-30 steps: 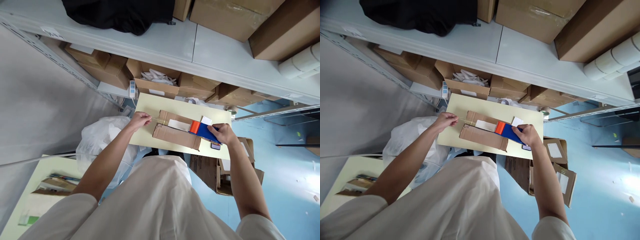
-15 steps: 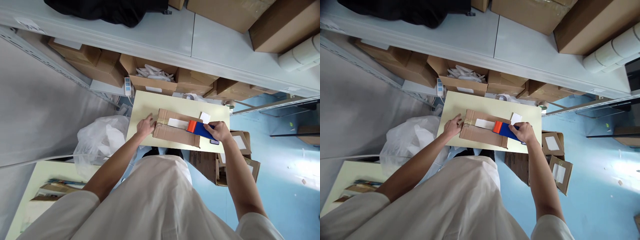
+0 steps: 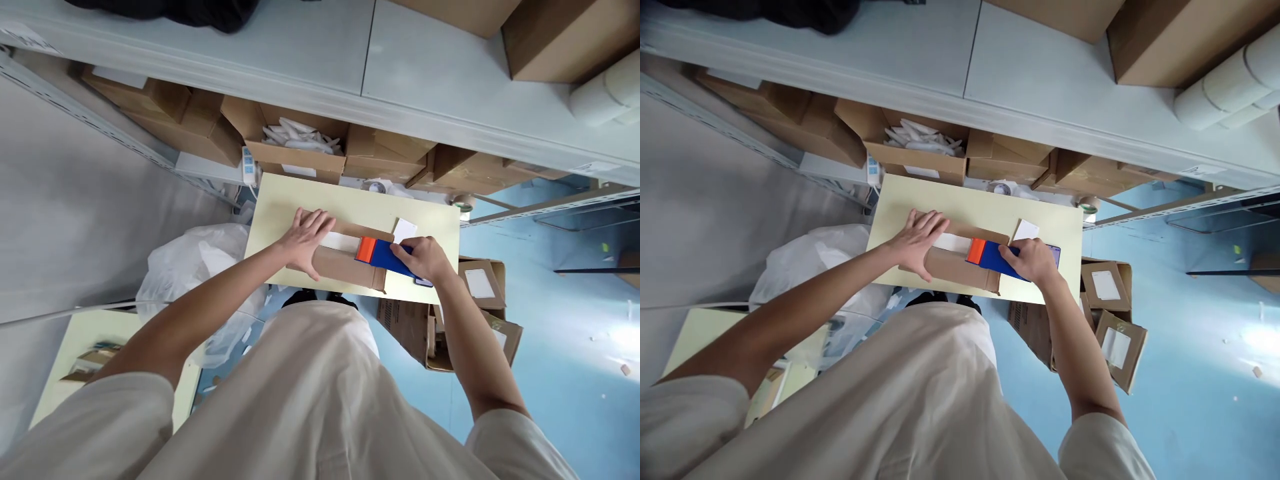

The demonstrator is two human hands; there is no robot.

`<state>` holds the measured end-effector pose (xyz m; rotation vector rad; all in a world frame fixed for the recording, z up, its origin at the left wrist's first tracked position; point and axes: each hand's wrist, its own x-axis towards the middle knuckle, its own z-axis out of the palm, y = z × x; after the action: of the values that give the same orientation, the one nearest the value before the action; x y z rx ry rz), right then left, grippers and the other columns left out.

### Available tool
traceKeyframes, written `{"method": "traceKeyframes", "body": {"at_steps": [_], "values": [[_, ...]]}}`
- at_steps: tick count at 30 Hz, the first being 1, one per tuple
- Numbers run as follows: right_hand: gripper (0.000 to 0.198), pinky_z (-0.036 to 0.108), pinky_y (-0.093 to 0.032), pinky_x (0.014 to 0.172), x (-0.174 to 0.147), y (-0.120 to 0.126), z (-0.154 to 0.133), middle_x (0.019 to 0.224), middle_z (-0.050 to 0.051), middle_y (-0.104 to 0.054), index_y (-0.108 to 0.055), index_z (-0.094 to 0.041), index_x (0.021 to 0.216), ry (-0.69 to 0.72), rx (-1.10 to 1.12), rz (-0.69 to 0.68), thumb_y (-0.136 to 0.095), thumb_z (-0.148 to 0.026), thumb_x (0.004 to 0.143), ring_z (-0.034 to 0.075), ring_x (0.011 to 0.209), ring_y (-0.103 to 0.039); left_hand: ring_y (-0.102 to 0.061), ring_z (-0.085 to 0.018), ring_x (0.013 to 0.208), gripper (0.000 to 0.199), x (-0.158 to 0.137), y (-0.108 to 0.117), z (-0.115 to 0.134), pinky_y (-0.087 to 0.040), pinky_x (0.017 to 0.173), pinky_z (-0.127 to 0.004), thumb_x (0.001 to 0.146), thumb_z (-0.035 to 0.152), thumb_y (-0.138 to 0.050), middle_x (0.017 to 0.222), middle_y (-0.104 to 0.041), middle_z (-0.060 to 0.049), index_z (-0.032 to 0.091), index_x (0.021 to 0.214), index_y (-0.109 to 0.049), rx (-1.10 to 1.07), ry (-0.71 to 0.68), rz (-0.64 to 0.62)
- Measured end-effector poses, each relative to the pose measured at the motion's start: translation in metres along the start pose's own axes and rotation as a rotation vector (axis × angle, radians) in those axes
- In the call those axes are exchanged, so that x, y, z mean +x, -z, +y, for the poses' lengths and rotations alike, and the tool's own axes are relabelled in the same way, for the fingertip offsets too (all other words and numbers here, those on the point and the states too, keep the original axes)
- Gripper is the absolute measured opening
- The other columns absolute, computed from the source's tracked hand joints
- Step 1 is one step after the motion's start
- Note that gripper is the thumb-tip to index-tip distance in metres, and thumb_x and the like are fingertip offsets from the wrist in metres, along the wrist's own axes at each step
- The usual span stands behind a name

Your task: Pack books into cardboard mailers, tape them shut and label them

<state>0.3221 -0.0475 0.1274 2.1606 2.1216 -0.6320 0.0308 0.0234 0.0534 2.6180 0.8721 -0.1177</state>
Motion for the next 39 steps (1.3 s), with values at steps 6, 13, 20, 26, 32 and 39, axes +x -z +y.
{"method": "traceKeyframes", "body": {"at_steps": [6,13,20,26,32,39], "values": [[0.053,0.028,-0.037,0.057,-0.005,0.011,0.039,0.063,0.007,-0.067,-0.07,-0.018,0.07,0.01,0.011,-0.048,-0.04,-0.057,0.089,0.02,0.06,-0.061,-0.009,-0.05,0.14,0.149,-0.004,-0.002,0.0,0.004,0.11,-0.064,0.036,0.067,-0.078,0.155,-0.014,-0.026,0.009,0.152,-0.005,-0.01,0.088,-0.042],[0.05,0.028,-0.04,0.06,-0.006,-0.023,0.114,0.065,0.007,-0.068,-0.07,-0.017,0.07,0.014,0.093,-0.064,-0.04,-0.054,0.089,0.02,0.065,-0.063,-0.006,-0.05,0.141,0.15,-0.004,0.0,0.0,0.006,0.11,-0.064,0.038,0.07,-0.076,0.158,-0.006,-0.025,0.008,0.152,-0.001,0.027,0.157,-0.103],[0.049,0.028,-0.035,0.057,0.023,-0.046,0.098,0.057,0.006,-0.062,-0.066,-0.018,0.063,0.078,0.165,-0.01,-0.04,-0.052,0.087,0.019,0.059,-0.058,0.002,-0.047,0.144,0.132,0.008,-0.007,0.046,0.006,0.111,-0.062,0.058,0.077,-0.063,0.157,0.001,-0.028,0.0,0.151,-0.009,0.115,0.149,-0.156],[0.046,0.028,-0.032,0.056,0.04,-0.057,0.079,0.053,0.003,-0.054,-0.061,-0.018,0.059,0.129,0.281,-0.041,-0.042,-0.052,0.085,0.016,0.055,-0.049,0.003,-0.042,0.146,0.131,0.051,-0.028,0.083,0.009,0.113,-0.057,0.062,0.079,-0.057,0.158,-0.002,-0.026,0.0,0.151,-0.002,0.085,0.027,-0.081],[0.047,0.027,-0.032,0.055,0.04,-0.059,0.095,0.052,0.0,-0.048,-0.056,-0.018,0.059,0.215,0.414,-0.126,-0.039,-0.051,0.087,0.012,0.051,-0.041,0.002,-0.039,0.146,0.129,0.055,-0.029,0.078,0.011,0.114,-0.055,0.063,0.07,-0.06,0.158,-0.002,-0.025,0.0,0.151,0.002,0.073,0.024,-0.099],[0.049,0.028,-0.039,0.063,0.025,-0.04,0.138,0.059,0.004,-0.059,-0.064,-0.019,0.065,0.085,0.133,-0.216,-0.04,-0.056,0.088,0.018,0.062,-0.056,0.005,-0.042,0.146,0.119,0.056,-0.026,0.081,0.008,0.111,-0.061,0.061,0.064,-0.068,0.16,0.001,-0.02,0.014,0.153,-0.013,0.058,0.024,-0.139]]}}
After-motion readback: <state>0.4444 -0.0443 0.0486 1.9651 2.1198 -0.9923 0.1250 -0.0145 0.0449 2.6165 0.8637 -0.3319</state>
